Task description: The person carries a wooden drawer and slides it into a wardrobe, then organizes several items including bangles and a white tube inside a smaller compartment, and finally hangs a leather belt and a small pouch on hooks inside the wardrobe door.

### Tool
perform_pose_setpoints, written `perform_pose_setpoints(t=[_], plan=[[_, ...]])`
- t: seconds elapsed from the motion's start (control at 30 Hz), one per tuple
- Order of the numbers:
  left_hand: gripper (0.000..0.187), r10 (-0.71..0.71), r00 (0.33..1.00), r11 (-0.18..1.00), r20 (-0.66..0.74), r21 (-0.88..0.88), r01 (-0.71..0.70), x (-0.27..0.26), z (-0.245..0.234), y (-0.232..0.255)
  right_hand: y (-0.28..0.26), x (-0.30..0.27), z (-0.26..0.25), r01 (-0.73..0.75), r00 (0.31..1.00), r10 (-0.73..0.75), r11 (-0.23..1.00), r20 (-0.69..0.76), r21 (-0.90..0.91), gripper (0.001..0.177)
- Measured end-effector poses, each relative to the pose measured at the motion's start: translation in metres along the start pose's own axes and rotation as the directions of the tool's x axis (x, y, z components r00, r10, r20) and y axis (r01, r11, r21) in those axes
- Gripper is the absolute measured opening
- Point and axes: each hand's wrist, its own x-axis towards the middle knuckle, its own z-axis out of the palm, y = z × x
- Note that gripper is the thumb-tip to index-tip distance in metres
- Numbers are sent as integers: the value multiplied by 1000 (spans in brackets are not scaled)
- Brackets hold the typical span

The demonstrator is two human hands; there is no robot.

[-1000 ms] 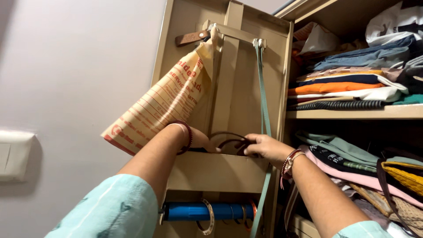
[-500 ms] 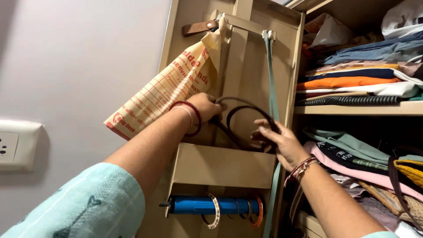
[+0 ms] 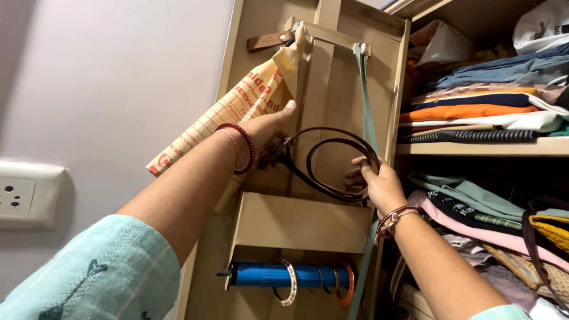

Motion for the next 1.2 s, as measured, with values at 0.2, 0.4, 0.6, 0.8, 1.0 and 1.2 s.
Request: perform_pose_setpoints(t=[0.2,0.4,0.6,0.8,1.0,1.2], plan=[[58,85,986,965,142,234,-117,-14,-3,-7,7,3,5,6,994,-21,991,-110,-133,20],[72,442,826,738,350,382,-557,-7,-10,-27,7,-13,13,104,946,-272,771,-177,-628,40],[89,525,811,610,257,551,-569,-54,-6,-27,16,-14,13,69,931,-303,693,-203,-717,44],[93,625,745,622,233,428,-656,-70,1,-26,17,-13,12,-54,981,-76,776,-177,-628,44],[73,659,739,612,140,472,-634,-60,0,-34,16,-13,10,47,975,-195,642,-104,-765,46],[62,720,679,536,146,504,-677,-42,8,-42,2,-24,15,12,999,-40,725,-24,-689,41]])
